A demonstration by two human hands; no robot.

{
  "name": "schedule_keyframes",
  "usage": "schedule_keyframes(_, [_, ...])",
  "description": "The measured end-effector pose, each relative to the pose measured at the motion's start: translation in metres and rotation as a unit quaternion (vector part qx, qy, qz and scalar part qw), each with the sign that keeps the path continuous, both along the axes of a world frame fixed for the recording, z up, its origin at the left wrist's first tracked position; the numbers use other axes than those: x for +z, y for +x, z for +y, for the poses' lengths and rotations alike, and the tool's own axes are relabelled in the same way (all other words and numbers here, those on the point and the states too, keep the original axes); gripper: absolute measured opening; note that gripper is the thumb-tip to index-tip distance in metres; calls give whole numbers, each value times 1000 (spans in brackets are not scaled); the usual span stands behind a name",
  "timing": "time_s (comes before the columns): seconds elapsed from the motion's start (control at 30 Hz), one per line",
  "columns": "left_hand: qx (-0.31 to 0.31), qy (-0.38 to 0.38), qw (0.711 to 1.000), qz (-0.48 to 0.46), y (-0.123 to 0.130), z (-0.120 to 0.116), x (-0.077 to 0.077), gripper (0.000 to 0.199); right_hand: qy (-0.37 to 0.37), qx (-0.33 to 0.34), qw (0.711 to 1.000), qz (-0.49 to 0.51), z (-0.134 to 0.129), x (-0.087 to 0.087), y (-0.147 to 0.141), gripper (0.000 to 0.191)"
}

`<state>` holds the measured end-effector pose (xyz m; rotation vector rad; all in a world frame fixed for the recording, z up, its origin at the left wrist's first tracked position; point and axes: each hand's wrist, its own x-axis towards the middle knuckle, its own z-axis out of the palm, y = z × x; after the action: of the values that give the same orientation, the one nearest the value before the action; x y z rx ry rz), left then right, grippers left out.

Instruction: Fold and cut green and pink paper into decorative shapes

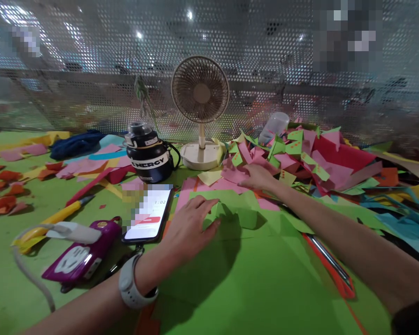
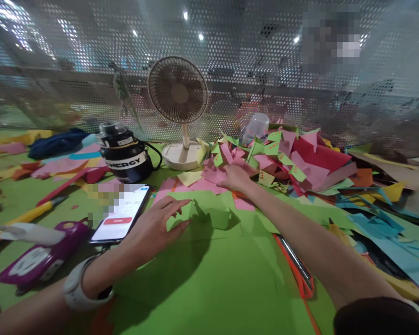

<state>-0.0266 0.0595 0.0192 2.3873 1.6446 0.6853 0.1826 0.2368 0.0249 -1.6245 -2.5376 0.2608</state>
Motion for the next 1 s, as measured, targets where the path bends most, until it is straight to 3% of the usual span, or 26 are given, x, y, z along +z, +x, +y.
schedule_keyframes(0.17, [-8,9,1000,-4,0,0,-3,37,-50,-9,999,-4,7,-2,1,29])
schedule_keyframes(0.7, [-29,26,998,-39,-2,2,-6,32,-116,-18,993,13,24,-2,3,30])
schedule_keyframes(0.83, [-27,29,998,-43,-1,2,-7,32,-100,-13,994,42,18,-1,2,28])
schedule_keyframes(1.0, [-28,26,998,-54,-1,2,-6,32,-28,15,992,124,15,8,4,35])
